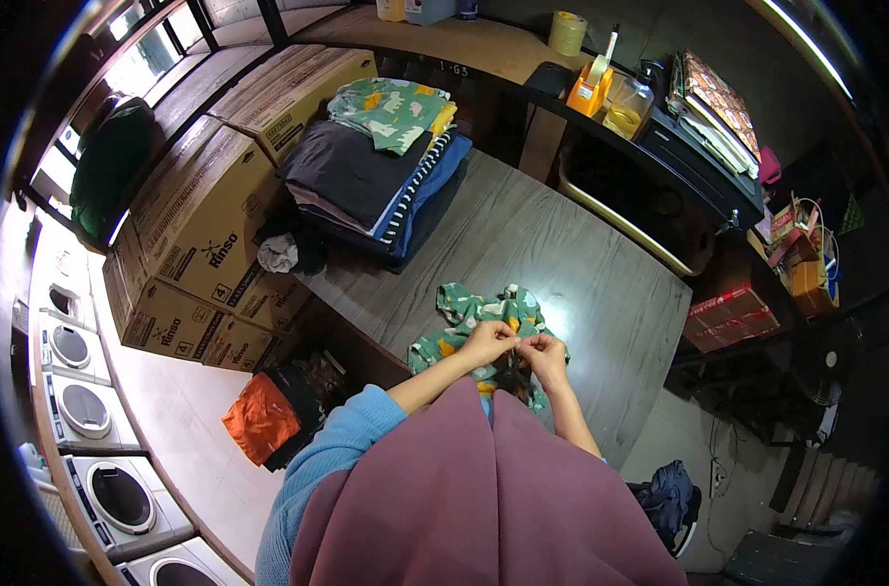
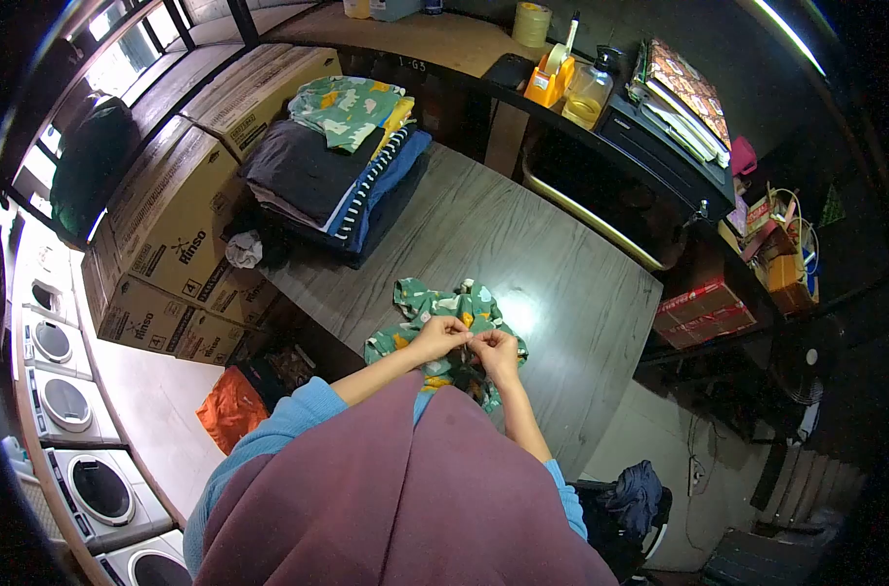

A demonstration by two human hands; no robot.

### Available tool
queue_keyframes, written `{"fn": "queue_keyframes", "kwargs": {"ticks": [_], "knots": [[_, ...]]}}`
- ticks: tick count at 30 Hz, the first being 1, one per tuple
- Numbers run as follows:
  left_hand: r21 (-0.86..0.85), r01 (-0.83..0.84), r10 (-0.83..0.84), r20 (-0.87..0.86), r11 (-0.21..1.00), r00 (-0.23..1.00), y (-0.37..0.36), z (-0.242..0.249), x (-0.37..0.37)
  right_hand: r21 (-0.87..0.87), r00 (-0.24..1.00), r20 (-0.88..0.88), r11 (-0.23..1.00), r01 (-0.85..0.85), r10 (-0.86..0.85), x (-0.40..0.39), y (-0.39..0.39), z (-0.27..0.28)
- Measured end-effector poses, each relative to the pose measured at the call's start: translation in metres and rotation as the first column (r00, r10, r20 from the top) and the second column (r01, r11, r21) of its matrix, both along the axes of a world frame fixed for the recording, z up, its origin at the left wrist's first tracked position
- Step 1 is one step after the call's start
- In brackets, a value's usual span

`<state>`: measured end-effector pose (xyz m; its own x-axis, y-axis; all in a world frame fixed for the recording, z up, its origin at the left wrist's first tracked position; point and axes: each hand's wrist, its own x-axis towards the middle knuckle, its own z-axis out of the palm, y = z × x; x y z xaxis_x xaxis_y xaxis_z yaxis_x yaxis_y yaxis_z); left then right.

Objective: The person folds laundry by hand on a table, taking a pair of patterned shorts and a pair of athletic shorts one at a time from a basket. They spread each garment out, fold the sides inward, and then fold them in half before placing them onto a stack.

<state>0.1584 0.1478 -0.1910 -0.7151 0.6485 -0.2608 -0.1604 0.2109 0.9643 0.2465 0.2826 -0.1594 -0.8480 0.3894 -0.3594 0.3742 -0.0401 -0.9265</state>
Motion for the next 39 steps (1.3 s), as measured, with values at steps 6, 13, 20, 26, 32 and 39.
{"fn": "queue_keyframes", "kwargs": {"ticks": [6,13,20,26,32,39], "knots": [[0.036,0.015,-0.022,0.204,0.999,0.979,-0.003,-0.012,-0.003,0.051,0.998,-0.021,0.997,-0.065,0.066,0.002,0.001,-0.003],[0.138,0.097,-0.134,0.295,0.986,0.946,-0.007,-0.013,-0.010,-0.489,0.993,0.106,0.867,0.096,-0.050,0.005,0.004,0.010],[0.196,0.094,-0.161,0.361,0.976,0.918,-0.013,-0.018,-0.010,-0.570,0.994,0.105,0.820,0.051,0.011,0.008,0.008,-0.002],[0.134,-0.083,0.036,0.319,0.988,0.947,0.001,-0.008,-0.010,-0.041,0.998,-0.024,0.998,-0.053,0.052,0.009,-0.010,-0.007],[0.000,-0.163,0.163,-0.014,0.987,0.987,0.010,-0.029,-0.008,0.144,0.998,-0.040,0.989,-0.044,0.050,0.012,-0.012,-0.013],[-0.083,-0.315,0.324,0.166,0.946,0.931,0.007,0.008,-0.003,0.906,0.987,0.032,0.413,-0.095,0.158,0.025,-0.018,0.031]]}}
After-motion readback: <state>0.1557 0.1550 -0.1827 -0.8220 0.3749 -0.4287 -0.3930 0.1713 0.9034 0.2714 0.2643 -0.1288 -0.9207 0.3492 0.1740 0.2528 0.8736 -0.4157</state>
